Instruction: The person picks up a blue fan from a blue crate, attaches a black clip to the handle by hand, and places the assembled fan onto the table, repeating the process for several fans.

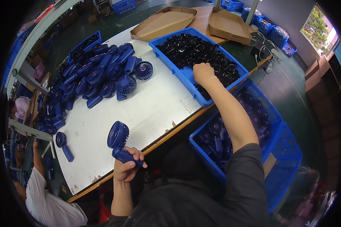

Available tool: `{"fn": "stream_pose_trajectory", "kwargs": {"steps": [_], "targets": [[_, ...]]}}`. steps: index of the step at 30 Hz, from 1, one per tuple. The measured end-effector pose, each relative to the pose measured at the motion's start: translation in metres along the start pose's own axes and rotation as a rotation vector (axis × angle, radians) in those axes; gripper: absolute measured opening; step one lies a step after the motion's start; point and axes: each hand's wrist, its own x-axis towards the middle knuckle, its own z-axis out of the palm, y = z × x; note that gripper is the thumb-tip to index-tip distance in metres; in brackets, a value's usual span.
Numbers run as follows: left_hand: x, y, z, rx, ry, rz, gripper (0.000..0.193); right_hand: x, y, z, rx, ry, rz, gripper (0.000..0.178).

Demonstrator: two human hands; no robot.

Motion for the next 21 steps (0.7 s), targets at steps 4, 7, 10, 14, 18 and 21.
{"fn": "stream_pose_trajectory", "kwargs": {"steps": [4, 7, 10, 14, 18, 21], "targets": [[-0.007, 0.003, -0.005, 0.064, 0.026, -0.007, 0.031, -0.001, -0.015, -0.006, 0.013, -0.01, 0.077, 0.025], [-0.009, 0.003, -0.009, 0.046, 0.01, -0.006, 0.028, -0.002, -0.016, -0.007, 0.032, -0.023, 0.084, 0.025], [-0.011, 0.003, -0.012, 0.065, 0.06, -0.01, 0.029, -0.002, -0.013, -0.002, 0.075, 0.036, 0.106, 0.024], [-0.014, 0.005, -0.009, 0.168, 0.141, -0.019, 0.03, -0.003, -0.018, 0.0, 0.171, 0.085, 0.105, 0.021], [-0.009, 0.002, -0.006, 0.242, 0.224, -0.028, 0.03, -0.01, -0.018, -0.017, 0.242, 0.215, 0.11, 0.019], [-0.007, 0.0, -0.006, 0.293, 0.263, -0.029, 0.03, -0.017, -0.023, -0.037, 0.323, 0.272, 0.131, 0.019]]}}
